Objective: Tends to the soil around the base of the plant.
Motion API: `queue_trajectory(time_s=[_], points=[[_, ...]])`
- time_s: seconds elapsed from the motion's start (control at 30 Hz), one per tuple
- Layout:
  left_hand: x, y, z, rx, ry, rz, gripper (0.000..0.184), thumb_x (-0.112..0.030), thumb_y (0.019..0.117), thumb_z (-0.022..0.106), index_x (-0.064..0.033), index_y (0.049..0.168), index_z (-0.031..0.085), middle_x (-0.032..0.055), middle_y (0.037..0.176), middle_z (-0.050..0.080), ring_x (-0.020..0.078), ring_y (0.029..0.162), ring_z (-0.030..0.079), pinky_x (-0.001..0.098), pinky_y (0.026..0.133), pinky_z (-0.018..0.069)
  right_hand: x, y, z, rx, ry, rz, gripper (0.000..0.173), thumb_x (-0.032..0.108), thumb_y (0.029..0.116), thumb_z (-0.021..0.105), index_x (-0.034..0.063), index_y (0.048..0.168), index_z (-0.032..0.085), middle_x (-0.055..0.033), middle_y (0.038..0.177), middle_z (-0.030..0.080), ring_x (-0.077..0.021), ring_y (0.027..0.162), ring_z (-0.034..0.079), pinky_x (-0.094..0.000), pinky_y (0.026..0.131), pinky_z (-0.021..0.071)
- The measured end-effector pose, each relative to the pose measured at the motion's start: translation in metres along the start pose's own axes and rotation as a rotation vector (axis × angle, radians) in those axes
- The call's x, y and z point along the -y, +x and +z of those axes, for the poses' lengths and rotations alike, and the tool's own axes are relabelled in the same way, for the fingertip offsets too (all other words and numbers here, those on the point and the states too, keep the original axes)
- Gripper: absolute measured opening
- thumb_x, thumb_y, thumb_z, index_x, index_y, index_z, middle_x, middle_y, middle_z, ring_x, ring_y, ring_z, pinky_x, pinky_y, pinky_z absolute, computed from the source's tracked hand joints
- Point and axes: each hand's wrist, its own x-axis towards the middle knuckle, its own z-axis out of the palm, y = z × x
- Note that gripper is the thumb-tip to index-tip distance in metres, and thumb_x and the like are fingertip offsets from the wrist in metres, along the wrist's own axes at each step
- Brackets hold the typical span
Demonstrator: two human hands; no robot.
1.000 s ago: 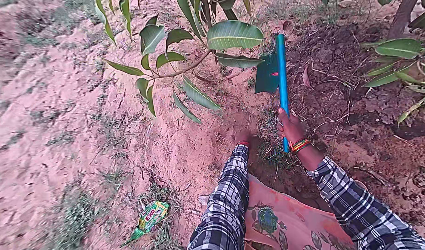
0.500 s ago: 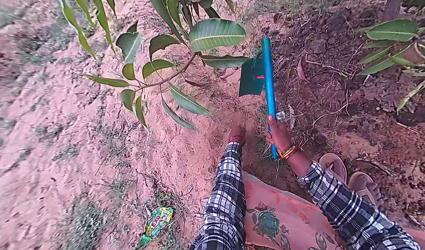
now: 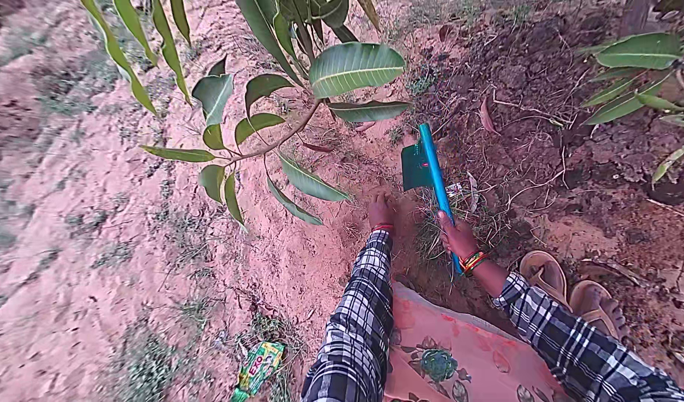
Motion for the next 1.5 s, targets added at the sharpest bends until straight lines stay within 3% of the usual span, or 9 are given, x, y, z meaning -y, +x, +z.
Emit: queue_trajectory(time_s=[0.07,0.2,0.5,0.77,0.9,1.03,1.17,1.33,1.5], points=[[0.005,0.028,0.007,0.091,0.129,-0.028,0.046,-0.020,0.1068,0.051,-0.0053,0.150,0.051,0.0211,0.151,0.052,0.0402,0.135,0.055,0.0586,0.109,0.0461,0.017,0.005,-0.016,0.000,-0.092,-0.057,0.036,0.038,0.1108,0.047,0.0059,0.096,0.053,0.0038,0.057,0.041,-0.0068,0.042,0.039,-0.0226,0.043,0.0386],[-0.005,0.044,0.017,0.214,0.282,-0.120,0.050,-0.039,0.1018,0.062,-0.0056,0.139,0.062,0.0241,0.144,0.057,0.0443,0.133,0.055,0.0659,0.106,0.0458,0.032,-0.001,-0.037,0.010,-0.123,-0.112,0.036,0.037,0.1107,0.046,0.0074,0.092,0.054,0.0047,0.057,0.041,-0.0062,0.042,0.039,-0.0226,0.043,0.0390],[-0.034,0.035,0.011,0.400,0.395,-0.296,0.036,-0.021,0.1031,0.058,0.0050,0.126,0.067,0.0287,0.135,0.062,0.0464,0.129,0.058,0.0646,0.103,0.0481,0.040,0.030,0.015,-0.037,0.135,-0.438,0.032,0.041,0.1072,0.049,0.0109,0.096,0.056,0.0081,0.054,0.040,-0.0032,0.041,0.039,-0.0216,0.043,0.0402],[-0.021,0.029,0.007,0.297,0.276,-0.232,0.042,-0.026,0.1042,0.059,0.0070,0.129,0.064,0.0311,0.137,0.060,0.0472,0.132,0.055,0.0641,0.108,0.0441,0.017,0.074,0.045,0.146,-0.072,0.264,0.052,0.054,0.1101,0.036,0.0069,0.098,0.052,0.0015,0.063,0.041,-0.0094,0.045,0.041,-0.0246,0.045,0.0414],[0.000,0.012,0.008,0.236,0.052,-0.265,0.047,-0.037,0.1084,0.050,-0.0016,0.136,0.063,0.0270,0.137,0.062,0.0441,0.132,0.056,0.0641,0.110,0.0419,0.044,0.051,0.049,0.073,0.101,0.160,0.051,0.056,0.1090,0.037,0.0090,0.093,0.050,0.0021,0.056,0.037,-0.0085,0.040,0.038,-0.0237,0.041,0.0401],[-0.009,-0.008,-0.023,0.420,-0.169,-0.259,0.049,-0.034,0.1139,0.034,-0.0012,0.141,0.058,0.0268,0.142,0.058,0.0408,0.137,0.052,0.0599,0.115,0.0362,0.037,0.031,0.050,0.062,0.120,0.043,0.046,0.048,0.1114,0.038,0.0076,0.092,0.049,0.0028,0.055,0.037,-0.0080,0.039,0.037,-0.0234,0.041,0.0388],[0.006,-0.043,-0.071,0.225,-0.315,-0.318,0.053,-0.034,0.1150,0.030,0.0054,0.139,0.055,0.0317,0.133,0.061,0.0464,0.125,0.058,0.0613,0.107,0.0429,0.006,0.028,0.033,0.166,-0.353,0.183,0.055,0.050,0.1114,0.037,-0.0007,0.112,0.058,-0.0049,0.074,0.048,-0.0160,0.057,0.047,-0.0333,0.058,0.0468],[0.048,-0.076,-0.119,-0.212,-0.269,-0.587,0.042,-0.023,0.1118,0.041,0.0033,0.140,0.056,0.0286,0.139,0.059,0.0417,0.135,0.054,0.0564,0.115,0.0391,-0.006,-0.014,0.030,0.055,-0.260,0.000,0.044,0.043,0.1106,0.046,0.0012,0.106,0.058,0.0006,0.063,0.044,-0.0105,0.047,0.043,-0.0279,0.049,0.0431],[0.075,-0.062,-0.089,-0.079,-0.086,-0.455,0.041,-0.014,0.1001,0.064,-0.0051,0.140,0.060,0.0308,0.145,0.052,0.0474,0.136,0.051,0.0614,0.111,0.0430,-0.004,-0.054,0.007,0.068,-0.220,-0.051,0.040,0.041,0.1103,0.047,0.0029,0.107,0.057,0.0022,0.062,0.041,-0.0097,0.045,0.040,-0.0271,0.046,0.0401]])
